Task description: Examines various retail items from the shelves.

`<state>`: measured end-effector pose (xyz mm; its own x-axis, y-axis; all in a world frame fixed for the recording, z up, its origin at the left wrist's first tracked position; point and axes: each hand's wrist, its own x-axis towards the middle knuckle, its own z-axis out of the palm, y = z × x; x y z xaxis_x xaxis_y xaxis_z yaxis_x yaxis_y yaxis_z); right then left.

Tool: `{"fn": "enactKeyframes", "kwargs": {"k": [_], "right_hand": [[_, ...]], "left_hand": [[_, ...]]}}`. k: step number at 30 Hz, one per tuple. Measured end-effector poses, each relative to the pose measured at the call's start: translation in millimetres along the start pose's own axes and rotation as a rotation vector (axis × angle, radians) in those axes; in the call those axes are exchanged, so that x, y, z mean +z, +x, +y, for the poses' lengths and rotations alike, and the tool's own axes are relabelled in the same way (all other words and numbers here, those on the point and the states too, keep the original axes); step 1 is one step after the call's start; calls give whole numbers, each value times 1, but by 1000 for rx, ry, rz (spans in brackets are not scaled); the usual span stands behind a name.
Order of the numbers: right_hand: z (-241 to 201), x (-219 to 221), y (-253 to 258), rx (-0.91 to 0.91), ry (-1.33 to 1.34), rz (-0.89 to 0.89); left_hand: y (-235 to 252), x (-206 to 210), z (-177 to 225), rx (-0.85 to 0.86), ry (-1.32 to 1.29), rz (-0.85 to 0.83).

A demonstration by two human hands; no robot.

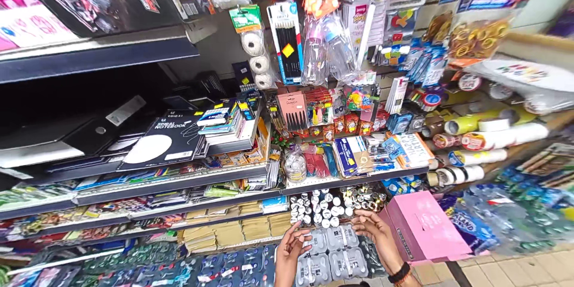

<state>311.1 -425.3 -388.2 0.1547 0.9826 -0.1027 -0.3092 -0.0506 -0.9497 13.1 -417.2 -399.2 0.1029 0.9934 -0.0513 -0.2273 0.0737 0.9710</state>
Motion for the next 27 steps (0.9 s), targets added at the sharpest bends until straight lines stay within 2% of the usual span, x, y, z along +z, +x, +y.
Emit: {"fn": "enactKeyframes", "kwargs": {"k": [4, 8, 12, 15, 17, 20, 24, 27], "right_hand": [[-8, -21, 0, 6, -2, -126], [0, -53, -2, 137, 54, -183], [-12, -67, 11, 146, 37, -242], [-30, -63, 51, 66, -76, -276], [-67, -52, 88, -71, -154, -304], [-159, -27, 158, -340, -248, -289], [-273, 22, 243, -558, -445, -78], [-325, 54, 315, -628, -624, 87]], "left_hand": [[8, 62, -10, 6, -31, -13], [3, 110, -28, -12, -84, -10], [-9, 127, -33, -30, -110, 43], [-14, 125, -35, -37, -132, 97], [-16, 120, -31, -29, -123, 110], [-14, 114, -24, 8, -98, 107], [-20, 106, -15, 47, -115, 151], [-28, 99, -14, 44, -142, 167]]}}
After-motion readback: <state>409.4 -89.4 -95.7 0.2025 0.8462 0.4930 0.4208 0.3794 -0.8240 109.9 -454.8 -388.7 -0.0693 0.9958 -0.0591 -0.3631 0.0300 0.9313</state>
